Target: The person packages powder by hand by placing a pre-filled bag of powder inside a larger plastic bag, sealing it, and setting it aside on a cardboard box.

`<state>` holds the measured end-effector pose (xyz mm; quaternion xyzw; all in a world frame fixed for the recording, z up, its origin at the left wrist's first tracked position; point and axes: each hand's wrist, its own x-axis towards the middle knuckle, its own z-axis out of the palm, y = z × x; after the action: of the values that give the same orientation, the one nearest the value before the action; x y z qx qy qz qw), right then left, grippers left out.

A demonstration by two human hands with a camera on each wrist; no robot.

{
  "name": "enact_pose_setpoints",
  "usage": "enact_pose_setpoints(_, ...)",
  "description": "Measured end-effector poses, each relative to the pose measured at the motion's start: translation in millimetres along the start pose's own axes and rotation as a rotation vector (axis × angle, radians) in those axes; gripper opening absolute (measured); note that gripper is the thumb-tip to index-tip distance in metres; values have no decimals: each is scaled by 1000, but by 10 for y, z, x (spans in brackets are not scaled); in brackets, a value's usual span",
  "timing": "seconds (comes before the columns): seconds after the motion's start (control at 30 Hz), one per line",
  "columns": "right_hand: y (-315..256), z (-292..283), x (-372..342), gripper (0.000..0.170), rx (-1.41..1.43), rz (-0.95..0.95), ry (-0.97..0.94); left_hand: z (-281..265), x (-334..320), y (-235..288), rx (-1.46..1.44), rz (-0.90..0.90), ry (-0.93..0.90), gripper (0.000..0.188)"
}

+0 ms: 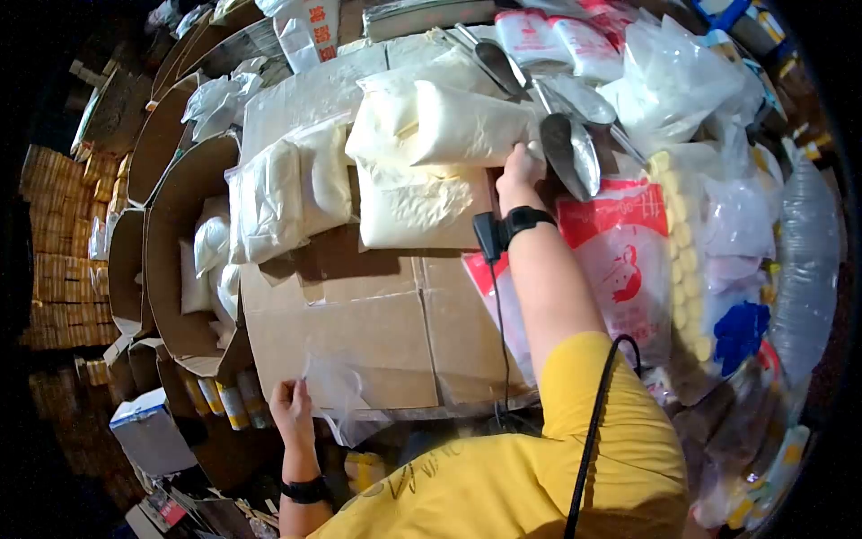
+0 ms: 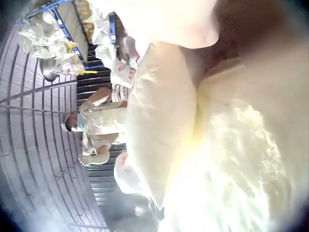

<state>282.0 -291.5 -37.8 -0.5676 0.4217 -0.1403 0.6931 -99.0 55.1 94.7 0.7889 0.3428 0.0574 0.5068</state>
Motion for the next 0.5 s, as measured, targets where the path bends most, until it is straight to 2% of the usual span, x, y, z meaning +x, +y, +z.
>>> enact_pose_setpoints(0.03,-184,1,-91,45,-160,-13,76,-11,25,63,-36,4,27,10)
enact_pose_setpoints(0.07,-318,-68,-240,44,73,-125,31,-26,56,136,-74,8,52,13)
enact_pose_setpoints(0.1,-412,-166,-337,48,-2,-274,-35,-51,97,230,2,68,103,12)
enact_pose_setpoints(0.17,-482,-356,-521,50,-278,-656,-12,-127,261,242,119,174,157,12)
enact_pose_setpoints(0.23,-681,-602,-997,44,-272,-698,-253,-97,402,362,334,345,211,10)
enact_pose_setpoints(0.27,-900,-708,-1399,35,-225,-693,-399,-51,490,352,271,368,220,10)
enact_pose_setpoints(0.3,-888,-831,-1446,29,-217,-773,-518,18,585,330,205,397,231,9)
enact_pose_setpoints(0.37,-925,-1025,-1601,26,-125,-507,-626,74,709,361,303,452,209,7)
enact_pose_setpoints(0.47,-1132,-1212,-2071,31,89,-193,-865,181,841,255,340,456,182,6)
enact_pose_setpoints(0.5,-1092,-1283,-2113,35,42,-158,-936,215,866,184,350,470,178,6)
